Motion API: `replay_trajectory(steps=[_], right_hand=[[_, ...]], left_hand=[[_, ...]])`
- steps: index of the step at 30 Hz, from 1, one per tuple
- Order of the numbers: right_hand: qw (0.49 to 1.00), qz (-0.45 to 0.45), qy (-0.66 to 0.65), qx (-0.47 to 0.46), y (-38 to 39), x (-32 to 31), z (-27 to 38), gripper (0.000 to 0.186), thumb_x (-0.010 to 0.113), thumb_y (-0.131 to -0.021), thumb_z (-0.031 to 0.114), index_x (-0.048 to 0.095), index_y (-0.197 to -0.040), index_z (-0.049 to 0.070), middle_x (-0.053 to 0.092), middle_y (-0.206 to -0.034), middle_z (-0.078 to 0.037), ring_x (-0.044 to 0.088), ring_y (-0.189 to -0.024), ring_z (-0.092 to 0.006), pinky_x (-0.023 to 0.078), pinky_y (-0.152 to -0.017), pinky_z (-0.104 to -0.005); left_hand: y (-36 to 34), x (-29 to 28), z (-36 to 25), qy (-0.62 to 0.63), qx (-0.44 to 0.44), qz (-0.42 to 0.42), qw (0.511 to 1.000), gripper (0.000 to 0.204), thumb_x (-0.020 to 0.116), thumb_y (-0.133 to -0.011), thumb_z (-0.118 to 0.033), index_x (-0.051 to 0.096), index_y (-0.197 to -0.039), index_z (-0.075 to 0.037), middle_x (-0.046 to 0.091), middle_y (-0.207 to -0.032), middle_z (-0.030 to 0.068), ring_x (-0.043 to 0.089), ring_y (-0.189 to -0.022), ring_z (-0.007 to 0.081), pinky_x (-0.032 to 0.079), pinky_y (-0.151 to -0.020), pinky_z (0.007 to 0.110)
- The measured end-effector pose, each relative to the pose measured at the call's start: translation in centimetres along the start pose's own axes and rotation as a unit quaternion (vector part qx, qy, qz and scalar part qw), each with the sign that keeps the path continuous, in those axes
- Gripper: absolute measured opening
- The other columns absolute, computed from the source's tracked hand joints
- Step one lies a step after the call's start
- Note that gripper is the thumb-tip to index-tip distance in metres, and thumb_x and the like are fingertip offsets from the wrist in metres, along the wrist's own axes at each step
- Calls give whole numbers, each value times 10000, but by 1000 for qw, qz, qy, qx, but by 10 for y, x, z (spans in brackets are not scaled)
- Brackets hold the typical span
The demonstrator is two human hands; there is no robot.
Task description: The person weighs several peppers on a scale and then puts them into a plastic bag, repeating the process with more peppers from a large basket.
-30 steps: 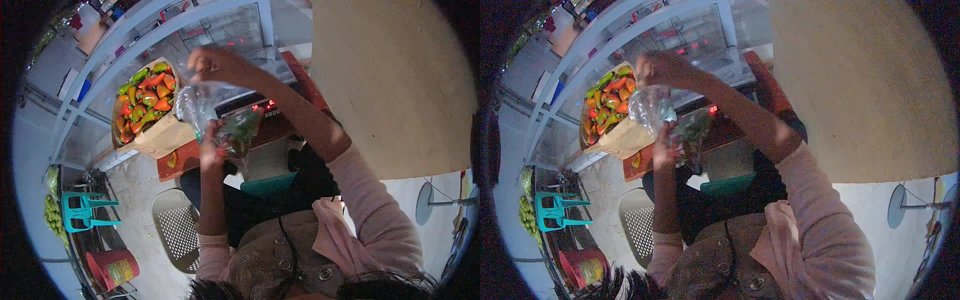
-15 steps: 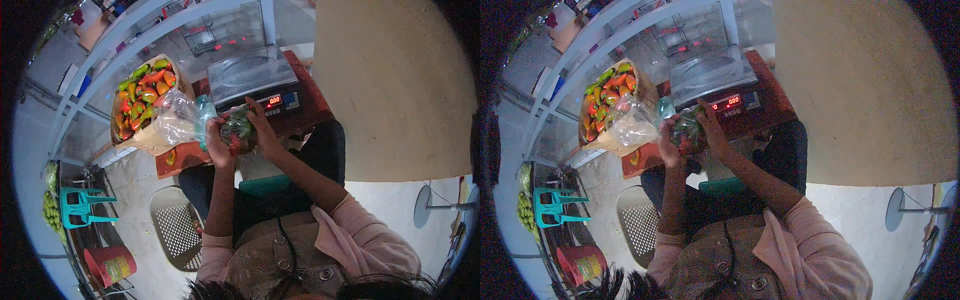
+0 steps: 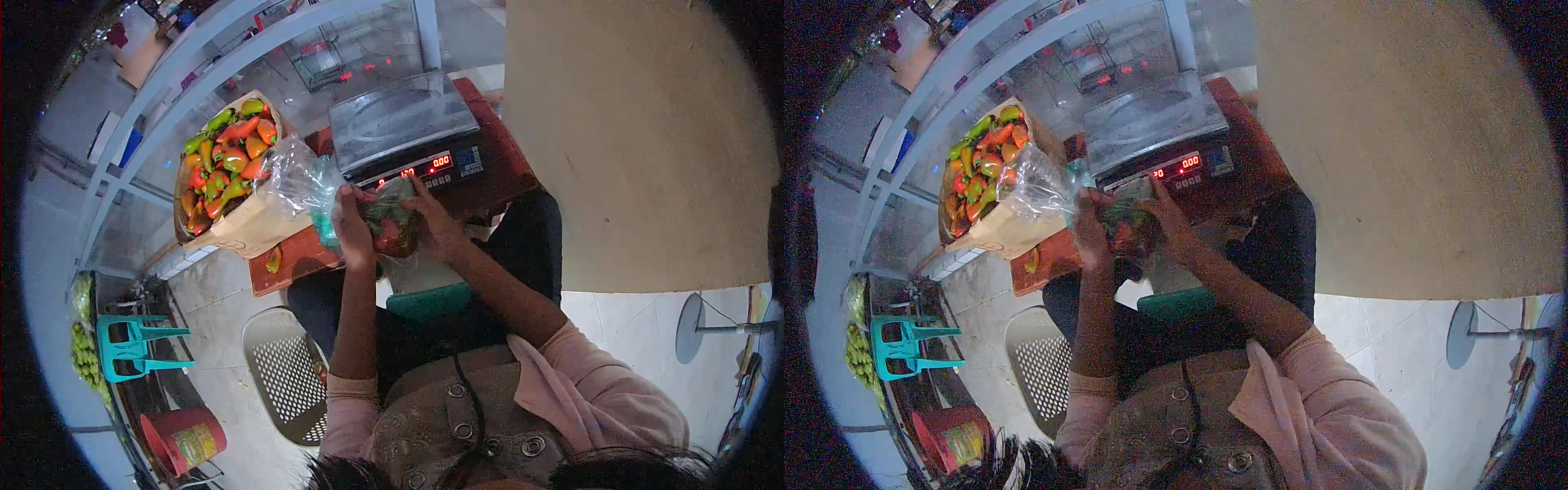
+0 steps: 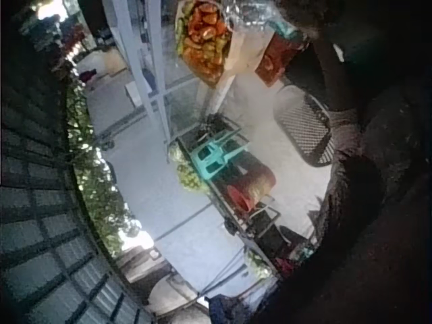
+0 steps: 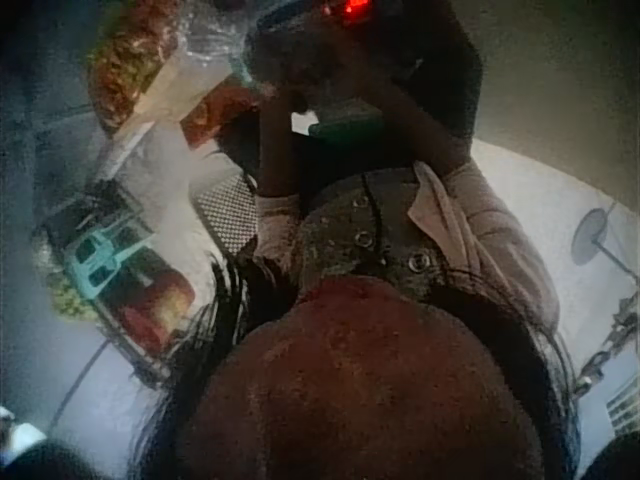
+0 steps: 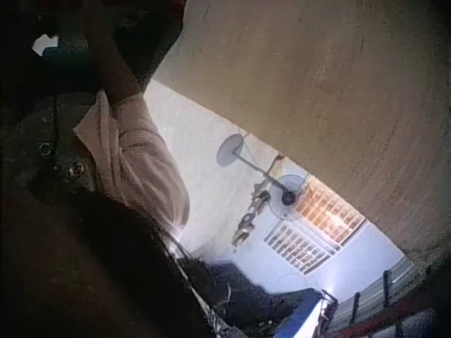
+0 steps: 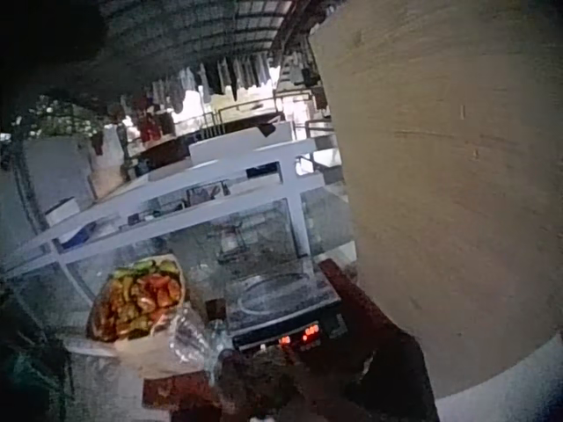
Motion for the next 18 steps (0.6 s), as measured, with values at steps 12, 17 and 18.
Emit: replay_trajectory(steps=[12,17,18], right_hand=[[850,22,481,-214,13,17,46,596,530,-733,179,213,-1228,84,334,-1164,-110,373,-1029,-245,276,-894,-340],[815,91,543,-180,1,55,41,520,551,-721,223,339,-1166,56,382,-1141,-140,362,-1048,-251,271,-896,-335],[850,152,488,-127,-7,58,24,476,550,-719,238,388,-1127,53,430,-1085,-133,390,-1019,-232,290,-875,-314]], left_hand=[[10,-9,29,1,-172,68,983,206,435,-814,-255,459,-726,-71,431,-608,12,436,-646,120,380,-623,266],[43,-8,64,-75,-205,157,963,236,428,-812,-256,490,-894,-44,493,-794,45,471,-746,155,384,-628,274],[49,8,47,-367,10,260,893,242,434,-801,-243,483,-912,-33,493,-832,63,477,-770,191,386,-639,297]])
Point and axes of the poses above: each hand's wrist, its own y-axis away from the middle knuckle, its own x-axis out of the palm, z = x × y, the point moved 9 cm from there along -y, towards the middle knuckle
